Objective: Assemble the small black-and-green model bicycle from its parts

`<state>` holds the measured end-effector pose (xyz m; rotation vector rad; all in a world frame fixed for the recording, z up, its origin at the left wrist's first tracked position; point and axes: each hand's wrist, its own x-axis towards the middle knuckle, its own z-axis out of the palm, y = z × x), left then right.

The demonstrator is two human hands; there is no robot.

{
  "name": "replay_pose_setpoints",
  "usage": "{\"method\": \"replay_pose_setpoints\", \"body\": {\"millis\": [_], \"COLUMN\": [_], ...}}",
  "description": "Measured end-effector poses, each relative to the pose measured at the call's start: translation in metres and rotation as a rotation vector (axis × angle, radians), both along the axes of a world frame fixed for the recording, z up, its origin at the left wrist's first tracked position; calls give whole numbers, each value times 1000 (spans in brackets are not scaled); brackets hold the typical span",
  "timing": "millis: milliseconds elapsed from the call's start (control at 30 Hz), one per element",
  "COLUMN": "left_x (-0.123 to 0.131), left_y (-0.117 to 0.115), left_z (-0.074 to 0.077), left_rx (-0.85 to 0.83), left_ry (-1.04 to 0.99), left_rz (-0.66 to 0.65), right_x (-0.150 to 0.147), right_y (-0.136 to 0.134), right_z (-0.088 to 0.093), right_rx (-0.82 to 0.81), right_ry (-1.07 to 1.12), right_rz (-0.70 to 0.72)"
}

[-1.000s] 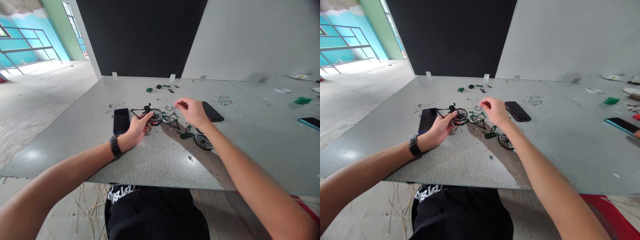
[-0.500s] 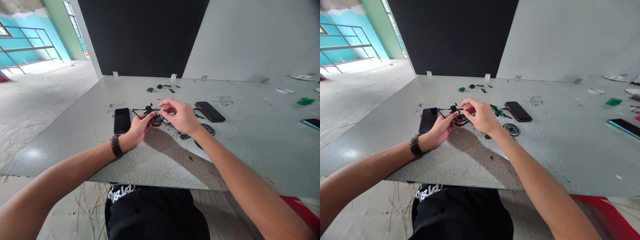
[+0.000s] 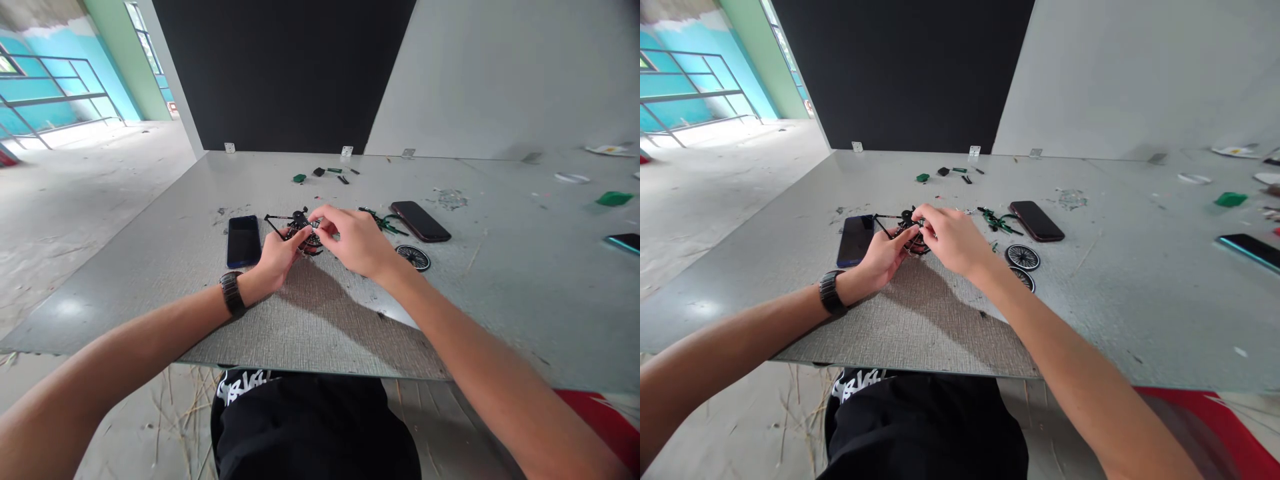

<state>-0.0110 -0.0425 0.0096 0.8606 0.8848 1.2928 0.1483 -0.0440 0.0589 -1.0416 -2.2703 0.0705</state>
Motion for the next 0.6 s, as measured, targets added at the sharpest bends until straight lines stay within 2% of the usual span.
{"method": "replay_pose_setpoints", "body": {"millis": [367,600], "left_x": [2,2], "left_y": [-3,-4], "left_z": [5,3], "left_rx": [64,68], "left_ry": [-31,10], "left_rz": [-37,-50], "right_x": [1,1], "right_y": [-6,-4], "right_z": [-2,-8], "right_rx": [70,43], "right_ry": [52,33], "right_rz": [-77,-27]}}
